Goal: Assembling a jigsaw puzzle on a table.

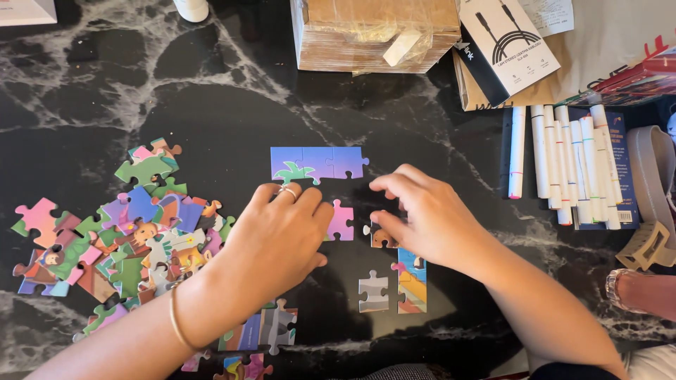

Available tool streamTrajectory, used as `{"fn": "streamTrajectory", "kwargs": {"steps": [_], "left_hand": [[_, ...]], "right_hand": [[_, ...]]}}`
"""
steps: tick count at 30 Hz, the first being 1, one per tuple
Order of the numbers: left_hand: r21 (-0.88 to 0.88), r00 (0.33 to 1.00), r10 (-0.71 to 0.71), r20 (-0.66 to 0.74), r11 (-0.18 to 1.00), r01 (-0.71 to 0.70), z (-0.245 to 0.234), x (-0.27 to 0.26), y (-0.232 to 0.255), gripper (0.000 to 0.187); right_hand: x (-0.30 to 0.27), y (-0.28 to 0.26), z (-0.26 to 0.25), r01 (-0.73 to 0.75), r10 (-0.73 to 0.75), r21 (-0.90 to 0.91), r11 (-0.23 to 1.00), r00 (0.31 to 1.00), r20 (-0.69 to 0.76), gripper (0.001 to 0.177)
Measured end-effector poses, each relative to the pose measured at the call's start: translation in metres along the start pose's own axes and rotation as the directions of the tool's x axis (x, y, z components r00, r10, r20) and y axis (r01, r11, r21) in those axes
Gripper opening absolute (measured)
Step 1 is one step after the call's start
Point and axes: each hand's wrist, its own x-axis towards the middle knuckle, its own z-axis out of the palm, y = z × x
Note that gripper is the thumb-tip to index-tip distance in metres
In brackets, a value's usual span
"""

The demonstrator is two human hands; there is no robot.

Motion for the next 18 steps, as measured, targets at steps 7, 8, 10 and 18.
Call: {"fn": "streamTrajectory", "kwargs": {"steps": [7,8,10,18], "left_hand": [[-0.010,0.997,-0.007,-0.071,1.000,0.006,0.023,0.019,-0.002,0.041],[0.011,0.998,0.014,-0.064,1.000,-0.013,0.023,0.019,-0.003,0.034],[0.032,0.998,0.033,-0.055,0.999,-0.032,0.021,0.018,-0.007,0.028],[-0.077,0.974,-0.123,-0.191,0.991,0.110,-0.055,-0.035,-0.050,0.040]], "right_hand": [[-0.001,0.004,0.005,0.049,-0.049,0.005,0.999,0.998,0.037,0.036],[-0.001,0.003,0.006,0.077,-0.077,-0.001,0.997,0.996,0.048,0.037],[-0.001,0.000,0.006,0.106,-0.106,-0.005,0.994,0.993,0.060,0.037],[0.009,-0.042,0.011,0.133,-0.132,0.002,0.991,0.977,0.169,0.034]]}}
